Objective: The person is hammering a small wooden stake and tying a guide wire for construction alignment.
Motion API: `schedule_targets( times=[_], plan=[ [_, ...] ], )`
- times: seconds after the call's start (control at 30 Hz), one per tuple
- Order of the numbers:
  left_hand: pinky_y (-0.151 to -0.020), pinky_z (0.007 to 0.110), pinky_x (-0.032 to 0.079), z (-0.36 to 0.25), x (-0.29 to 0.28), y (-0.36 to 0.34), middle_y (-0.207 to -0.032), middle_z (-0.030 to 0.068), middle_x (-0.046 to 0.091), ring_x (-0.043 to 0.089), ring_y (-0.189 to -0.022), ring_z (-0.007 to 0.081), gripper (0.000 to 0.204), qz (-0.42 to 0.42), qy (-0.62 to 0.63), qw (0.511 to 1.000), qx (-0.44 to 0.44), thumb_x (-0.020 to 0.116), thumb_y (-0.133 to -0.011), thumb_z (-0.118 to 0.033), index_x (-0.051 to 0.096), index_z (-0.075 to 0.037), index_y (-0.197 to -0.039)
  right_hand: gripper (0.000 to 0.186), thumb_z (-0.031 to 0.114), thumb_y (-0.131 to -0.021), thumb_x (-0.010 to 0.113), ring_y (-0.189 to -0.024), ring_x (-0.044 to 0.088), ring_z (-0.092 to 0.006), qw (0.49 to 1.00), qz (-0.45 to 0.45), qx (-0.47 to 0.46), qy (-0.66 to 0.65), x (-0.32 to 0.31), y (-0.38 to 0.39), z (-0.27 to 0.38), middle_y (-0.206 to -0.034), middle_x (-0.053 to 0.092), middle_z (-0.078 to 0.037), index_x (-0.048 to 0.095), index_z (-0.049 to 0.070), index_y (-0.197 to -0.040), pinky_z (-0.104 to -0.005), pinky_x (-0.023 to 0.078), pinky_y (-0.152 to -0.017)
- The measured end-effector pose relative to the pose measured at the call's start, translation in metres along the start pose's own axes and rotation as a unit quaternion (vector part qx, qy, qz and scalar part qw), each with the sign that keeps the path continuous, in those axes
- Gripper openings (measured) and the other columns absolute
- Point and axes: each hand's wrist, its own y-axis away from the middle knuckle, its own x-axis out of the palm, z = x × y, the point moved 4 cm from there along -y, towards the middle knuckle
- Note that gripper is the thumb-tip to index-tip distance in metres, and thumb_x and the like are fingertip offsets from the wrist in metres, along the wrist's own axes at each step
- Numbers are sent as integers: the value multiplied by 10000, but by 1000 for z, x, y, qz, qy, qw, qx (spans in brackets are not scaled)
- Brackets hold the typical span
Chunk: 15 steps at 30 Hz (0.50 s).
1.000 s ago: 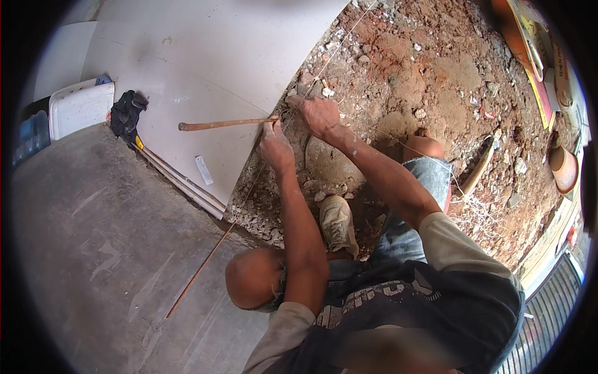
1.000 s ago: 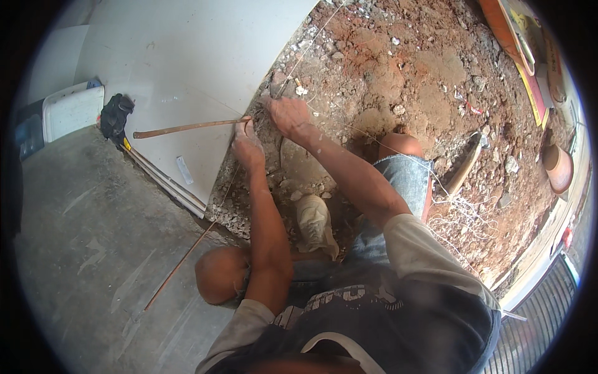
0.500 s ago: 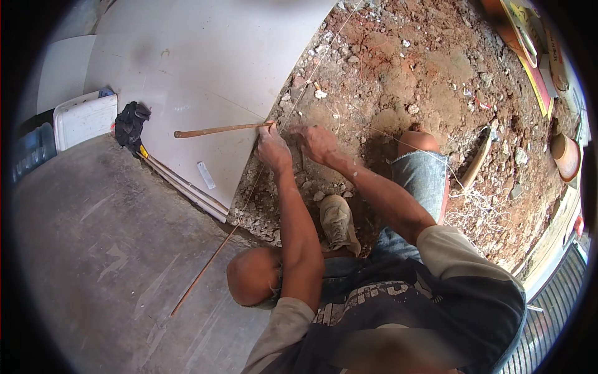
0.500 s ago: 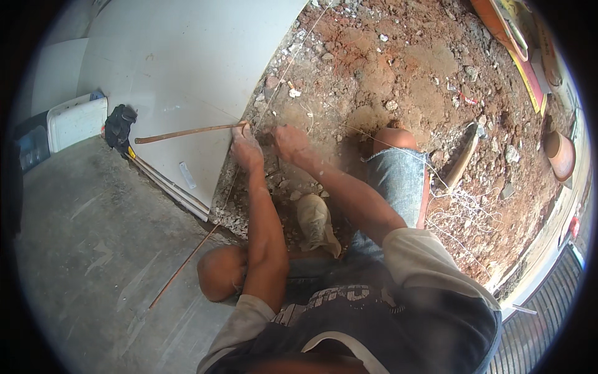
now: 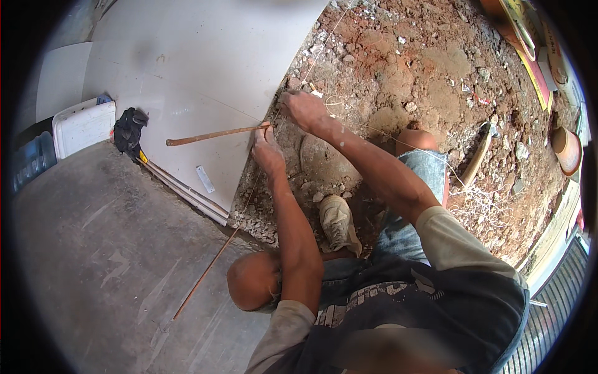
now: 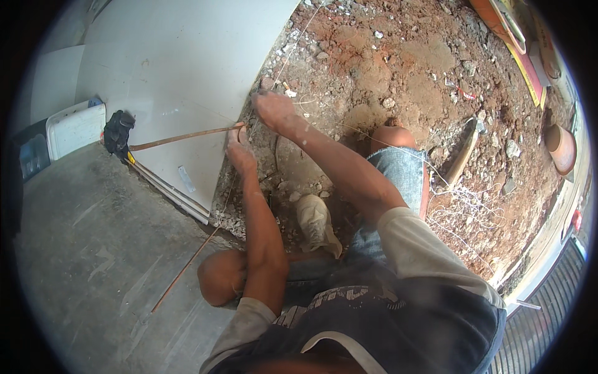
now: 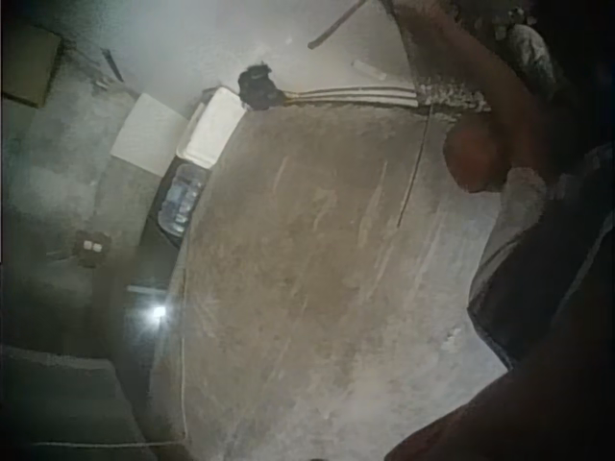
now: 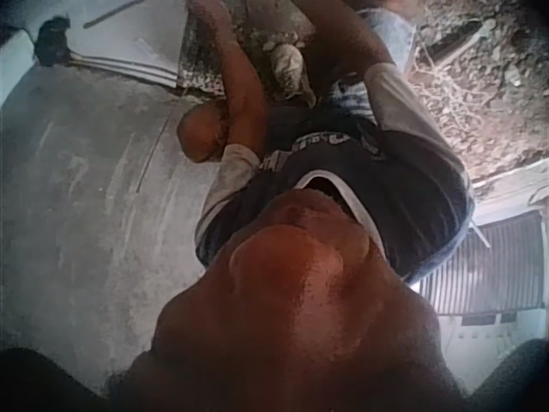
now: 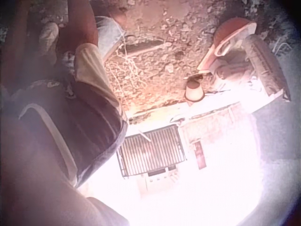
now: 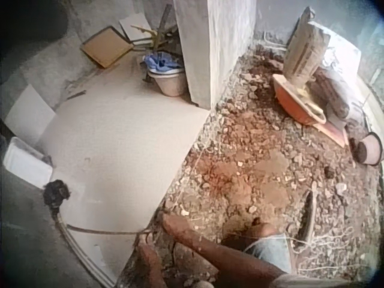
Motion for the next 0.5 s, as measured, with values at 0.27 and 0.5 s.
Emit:
schedule_targets(
  times=[0.27, 0.5],
  plan=[
    [-786, 445, 489, 5, 0, 3, -987, 188, 677, 632, -895, 388, 222, -8, 20, 999, -28, 535, -955, -212, 648, -39, -1037, 187, 174, -919, 499, -715, 701, -272, 983, 83, -14, 166, 24, -21, -3, -764, 691, -132, 627, 67, -1004, -398, 534, -560],
    [-797, 453, 478, 3, 1, 4, -984, 193, 673, 630, -900, 388, 230, -38, 16, 999, 0, 503, -967, -211, 637, -41, -1046, 153, 182, -917, 515, -695, 690, -269, 991, 4, 20, 135, 41, -22, 5, -784, 685, -132, 623, 93, -979, -398, 532, -562]
  ],
)
